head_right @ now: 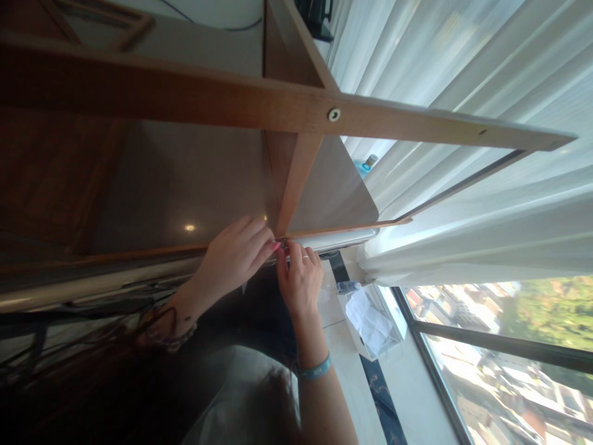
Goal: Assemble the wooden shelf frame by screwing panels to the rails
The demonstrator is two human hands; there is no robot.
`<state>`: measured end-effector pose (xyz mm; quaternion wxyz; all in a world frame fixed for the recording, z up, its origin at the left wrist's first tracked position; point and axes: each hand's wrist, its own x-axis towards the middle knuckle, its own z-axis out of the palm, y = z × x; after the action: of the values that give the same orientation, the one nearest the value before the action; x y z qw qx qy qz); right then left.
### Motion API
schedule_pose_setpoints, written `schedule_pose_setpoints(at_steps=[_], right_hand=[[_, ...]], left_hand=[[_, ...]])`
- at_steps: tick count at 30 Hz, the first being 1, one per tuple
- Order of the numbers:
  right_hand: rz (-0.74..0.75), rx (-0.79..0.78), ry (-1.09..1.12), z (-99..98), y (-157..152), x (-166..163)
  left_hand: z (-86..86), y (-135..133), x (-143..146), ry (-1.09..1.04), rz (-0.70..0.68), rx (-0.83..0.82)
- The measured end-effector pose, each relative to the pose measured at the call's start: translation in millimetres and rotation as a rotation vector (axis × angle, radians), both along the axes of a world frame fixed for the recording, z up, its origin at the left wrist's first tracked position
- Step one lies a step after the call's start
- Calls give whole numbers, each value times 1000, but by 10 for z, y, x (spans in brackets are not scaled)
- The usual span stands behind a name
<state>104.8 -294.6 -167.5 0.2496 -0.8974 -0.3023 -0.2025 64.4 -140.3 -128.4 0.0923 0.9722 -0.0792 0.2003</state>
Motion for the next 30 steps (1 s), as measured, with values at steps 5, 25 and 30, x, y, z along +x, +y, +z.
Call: schedule_pose_setpoints(at_steps=[5,25,30], right_hand=[[-85,155,164,73,49,-11],[-277,412,360,-213,-31,62],[-287,57,44,-228,-76,67]], left_hand=[[-1,7,-8,7,-15,-42],[15,12,-15,-5,-44,-64],[13,14,-8,-3,-34,-74]])
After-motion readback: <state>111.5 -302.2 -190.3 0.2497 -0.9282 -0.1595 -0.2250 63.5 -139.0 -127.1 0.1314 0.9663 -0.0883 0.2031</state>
